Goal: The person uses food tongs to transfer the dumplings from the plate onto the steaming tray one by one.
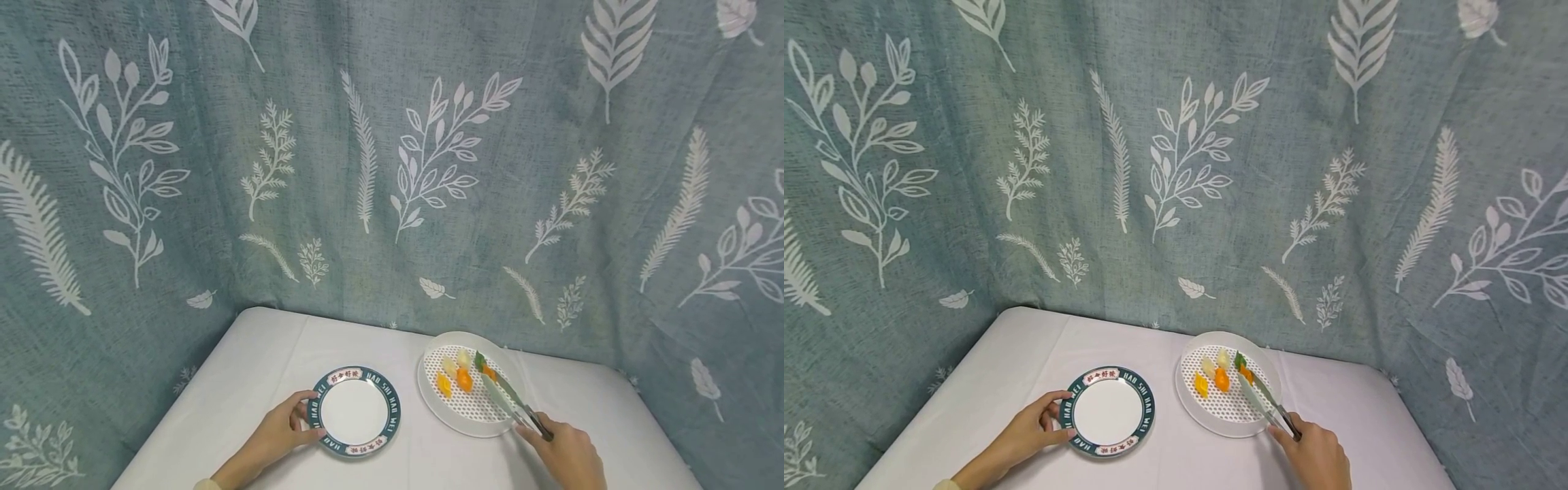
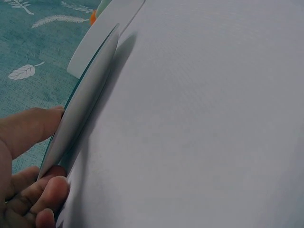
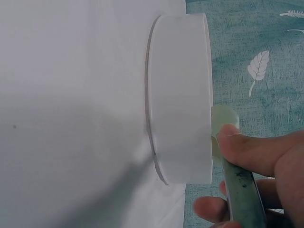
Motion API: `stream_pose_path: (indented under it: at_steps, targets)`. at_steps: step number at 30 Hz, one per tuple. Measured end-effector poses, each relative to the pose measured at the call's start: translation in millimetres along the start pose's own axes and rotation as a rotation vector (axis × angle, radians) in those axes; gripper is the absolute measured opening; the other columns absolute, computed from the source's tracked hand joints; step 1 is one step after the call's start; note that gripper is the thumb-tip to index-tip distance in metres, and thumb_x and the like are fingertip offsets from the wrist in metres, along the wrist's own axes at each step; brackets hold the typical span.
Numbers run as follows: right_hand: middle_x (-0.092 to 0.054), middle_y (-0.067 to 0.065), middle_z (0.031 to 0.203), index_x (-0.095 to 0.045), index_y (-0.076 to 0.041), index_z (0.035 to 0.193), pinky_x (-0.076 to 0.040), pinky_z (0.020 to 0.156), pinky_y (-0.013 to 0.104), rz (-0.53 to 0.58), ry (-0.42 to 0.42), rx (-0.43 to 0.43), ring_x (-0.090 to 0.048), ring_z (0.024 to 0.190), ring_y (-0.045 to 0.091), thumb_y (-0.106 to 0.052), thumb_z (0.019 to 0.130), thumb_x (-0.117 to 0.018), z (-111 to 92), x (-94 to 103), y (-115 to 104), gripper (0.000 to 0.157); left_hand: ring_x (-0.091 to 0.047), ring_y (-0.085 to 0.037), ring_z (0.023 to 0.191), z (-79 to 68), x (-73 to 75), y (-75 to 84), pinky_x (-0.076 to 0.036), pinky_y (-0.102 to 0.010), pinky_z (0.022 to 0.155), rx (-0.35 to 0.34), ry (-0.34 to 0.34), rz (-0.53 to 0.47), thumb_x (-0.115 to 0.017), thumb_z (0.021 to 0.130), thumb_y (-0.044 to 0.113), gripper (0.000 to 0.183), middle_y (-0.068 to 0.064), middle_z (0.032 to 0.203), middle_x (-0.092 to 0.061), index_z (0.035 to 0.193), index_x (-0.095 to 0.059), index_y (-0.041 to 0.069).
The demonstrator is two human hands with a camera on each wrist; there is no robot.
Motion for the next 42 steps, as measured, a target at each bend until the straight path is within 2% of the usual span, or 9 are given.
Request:
stream_pose_path:
  at_steps: [6, 9, 13, 16, 22, 27, 32, 38, 42]
  targets:
    - [-0.045, 0.0, 0.063, -0.068, 0.006, 0.126, -0.036, 0.054, 0.034, -0.014, -0.027, 0.033, -0.043, 0.059, 0.018, -0.057, 0.087, -0.076, 5, -0.4, -2, 0.075, -0.051, -0.017, 0.073, -1.1, 0.3, 1.3, -0.044, -0.03, 0.062, 0.007, -0.002, 0.003, -0.093, 0.073, 0.034, 0.079, 0.003, 0.094, -0.06, 0.141, -0.057, 0.015]
    - [-0.058, 0.002, 0.07, -0.07, 0.005, 0.124, -0.039, 0.055, 0.035, -0.02, -0.041, 0.056, -0.046, 0.061, 0.018, -0.055, 0.087, -0.077, 9, 0.7, -4, 0.071, -0.051, -0.017, 0.073, -1.1, 1.0, 2.2, -0.044, -0.031, 0.062, 0.008, -0.003, 0.004, -0.093, 0.074, 0.033, 0.079, 0.003, 0.094, -0.06, 0.142, -0.057, 0.015]
    - [-0.073, 0.01, 0.09, -0.073, 0.002, 0.12, -0.046, 0.057, 0.04, -0.035, -0.052, 0.09, -0.053, 0.064, 0.018, -0.055, 0.085, -0.078, 16, 3.5, -7, 0.067, -0.051, -0.018, 0.074, -1.2, 1.5, 2.1, -0.044, -0.031, 0.062, 0.008, -0.004, -0.004, -0.093, 0.074, 0.034, 0.079, 0.003, 0.094, -0.06, 0.141, -0.057, 0.014]
    - [-0.074, 0.011, 0.091, -0.077, -0.003, 0.115, -0.049, 0.059, 0.043, -0.045, -0.068, 0.114, -0.056, 0.065, 0.017, -0.056, 0.085, -0.078, 20, 4.7, -8, 0.061, -0.051, -0.018, 0.074, -1.5, 1.2, 1.2, -0.044, -0.031, 0.062, 0.013, -0.01, -0.015, -0.093, 0.074, 0.034, 0.079, 0.002, 0.095, -0.059, 0.142, -0.057, 0.015]
    - [-0.063, -0.002, 0.074, -0.078, -0.01, 0.111, -0.042, 0.055, 0.038, -0.054, -0.107, 0.128, -0.05, 0.063, 0.018, -0.053, 0.088, -0.077, 25, 5.0, -10, 0.049, -0.051, -0.018, 0.075, -0.6, 1.3, 1.8, -0.044, -0.031, 0.063, -0.001, -0.013, -0.025, -0.093, 0.074, 0.034, 0.079, 0.001, 0.097, -0.058, 0.142, -0.057, 0.015]
    - [-0.057, -0.002, 0.074, -0.076, -0.009, 0.113, -0.041, 0.056, 0.037, -0.072, -0.126, 0.121, -0.049, 0.065, 0.019, -0.055, 0.088, -0.076, 26, 5.4, -12, 0.053, -0.051, -0.018, 0.075, -1.4, 0.7, -0.3, -0.044, -0.032, 0.064, 0.02, -0.015, -0.021, -0.093, 0.073, 0.035, 0.08, 0.001, 0.096, -0.058, 0.142, -0.057, 0.015]
    - [-0.066, 0.002, 0.081, -0.075, -0.004, 0.117, -0.044, 0.057, 0.04, -0.066, -0.134, 0.106, -0.051, 0.066, 0.02, -0.059, 0.087, -0.074, 25, 4.7, -11, 0.062, -0.051, -0.018, 0.075, -1.5, 0.5, 1.0, -0.044, -0.03, 0.062, 0.006, -0.015, -0.013, -0.093, 0.074, 0.035, 0.08, 0.002, 0.096, -0.059, 0.142, -0.056, 0.014]
    - [-0.074, 0.016, 0.101, -0.072, 0.001, 0.122, -0.051, 0.061, 0.047, -0.045, -0.1, 0.082, -0.058, 0.069, 0.019, -0.063, 0.084, -0.076, 24, 6.0, -11, 0.075, -0.051, -0.017, 0.074, -0.4, 0.5, 3.6, -0.043, -0.029, 0.06, -0.009, -0.005, -0.002, -0.093, 0.075, 0.034, 0.078, 0.003, 0.094, -0.06, 0.141, -0.057, 0.014]
    - [-0.073, 0.019, 0.102, -0.068, 0.004, 0.127, -0.051, 0.061, 0.046, -0.039, -0.069, 0.076, -0.054, 0.068, 0.02, -0.069, 0.082, -0.074, 22, 7.6, -13, 0.087, -0.05, -0.017, 0.073, -0.9, 0.2, 2.9, -0.042, -0.029, 0.059, 0.001, -0.001, -0.002, -0.093, 0.074, 0.033, 0.078, 0.004, 0.093, -0.06, 0.141, -0.058, 0.014]
Point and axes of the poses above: each hand's wrist, its own z-axis towards the middle knuckle, its own x-axis out of the back of the hand, y = z × x, the point moved 4 cm from there along z, towards the middle knuckle
